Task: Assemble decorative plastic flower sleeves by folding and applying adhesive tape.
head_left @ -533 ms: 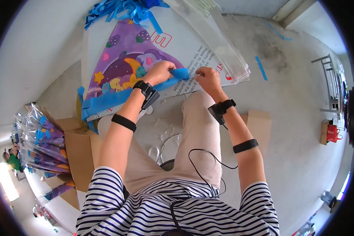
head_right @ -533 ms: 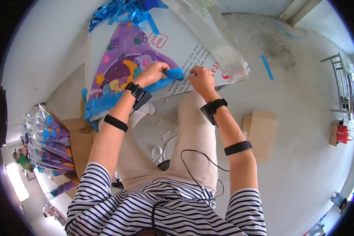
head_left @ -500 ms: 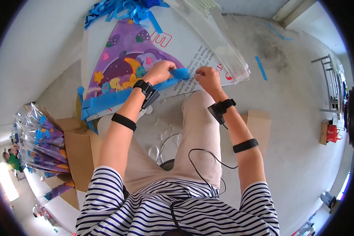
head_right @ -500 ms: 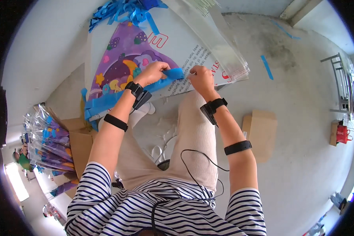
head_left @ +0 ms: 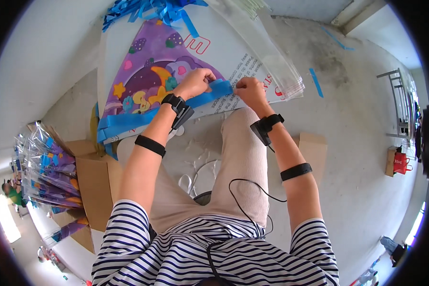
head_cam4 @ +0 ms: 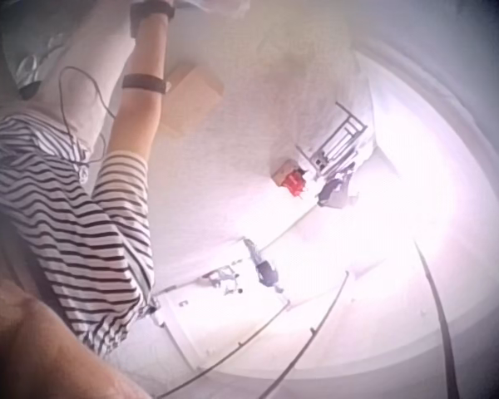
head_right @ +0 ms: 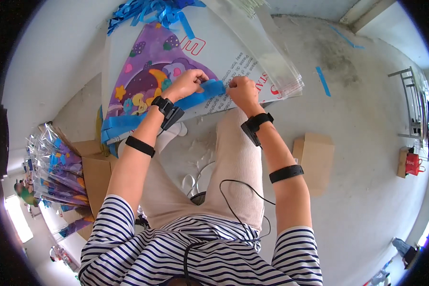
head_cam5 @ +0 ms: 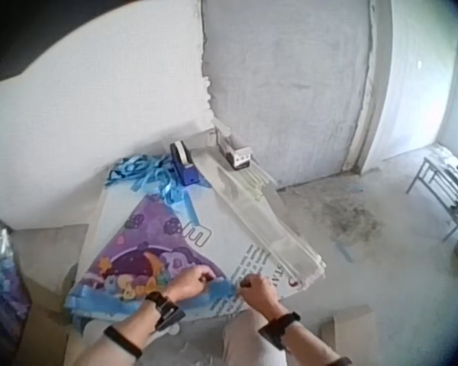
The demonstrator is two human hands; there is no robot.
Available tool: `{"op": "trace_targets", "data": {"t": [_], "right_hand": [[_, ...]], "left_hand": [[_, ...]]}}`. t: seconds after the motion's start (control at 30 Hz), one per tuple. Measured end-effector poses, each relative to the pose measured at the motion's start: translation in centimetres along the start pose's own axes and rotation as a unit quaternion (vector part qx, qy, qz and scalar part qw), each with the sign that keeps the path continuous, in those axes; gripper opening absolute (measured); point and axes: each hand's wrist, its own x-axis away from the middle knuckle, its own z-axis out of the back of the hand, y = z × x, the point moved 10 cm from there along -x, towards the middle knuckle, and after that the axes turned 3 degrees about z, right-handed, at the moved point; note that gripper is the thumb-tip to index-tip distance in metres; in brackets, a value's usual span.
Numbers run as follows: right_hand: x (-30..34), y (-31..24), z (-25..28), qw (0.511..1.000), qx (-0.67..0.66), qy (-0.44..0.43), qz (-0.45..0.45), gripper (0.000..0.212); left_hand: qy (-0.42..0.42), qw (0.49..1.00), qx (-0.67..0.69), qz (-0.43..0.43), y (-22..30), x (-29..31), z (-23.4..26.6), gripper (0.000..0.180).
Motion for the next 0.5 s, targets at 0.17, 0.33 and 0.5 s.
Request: {"op": "trace_targets", "data": {"t": [0.17, 0.33, 0.5], "right_hand": [[-0.1, 0.5, -0.3, 1.000, -0.004, 0.005, 0.003, 0.024], [-0.5, 1.1, -0.5, 0.998, -0.049, -0.011, -0.041, 0.028], [0.0, -0.7, -0.1, 0.997, 0.056, 0.013, -0.057, 0.037]], "left_hand": [[0.007, 0.999, 0.036, -0.009, -0.1, 0.1, 0.3, 0.031], [0.029, 0.997, -0.033, -0.067, 0.7, 0.4, -0.2, 0.027], [0.109, 0.987, -0.068, -0.100, 1.7, 0.8, -0.1, 0.026]]}}
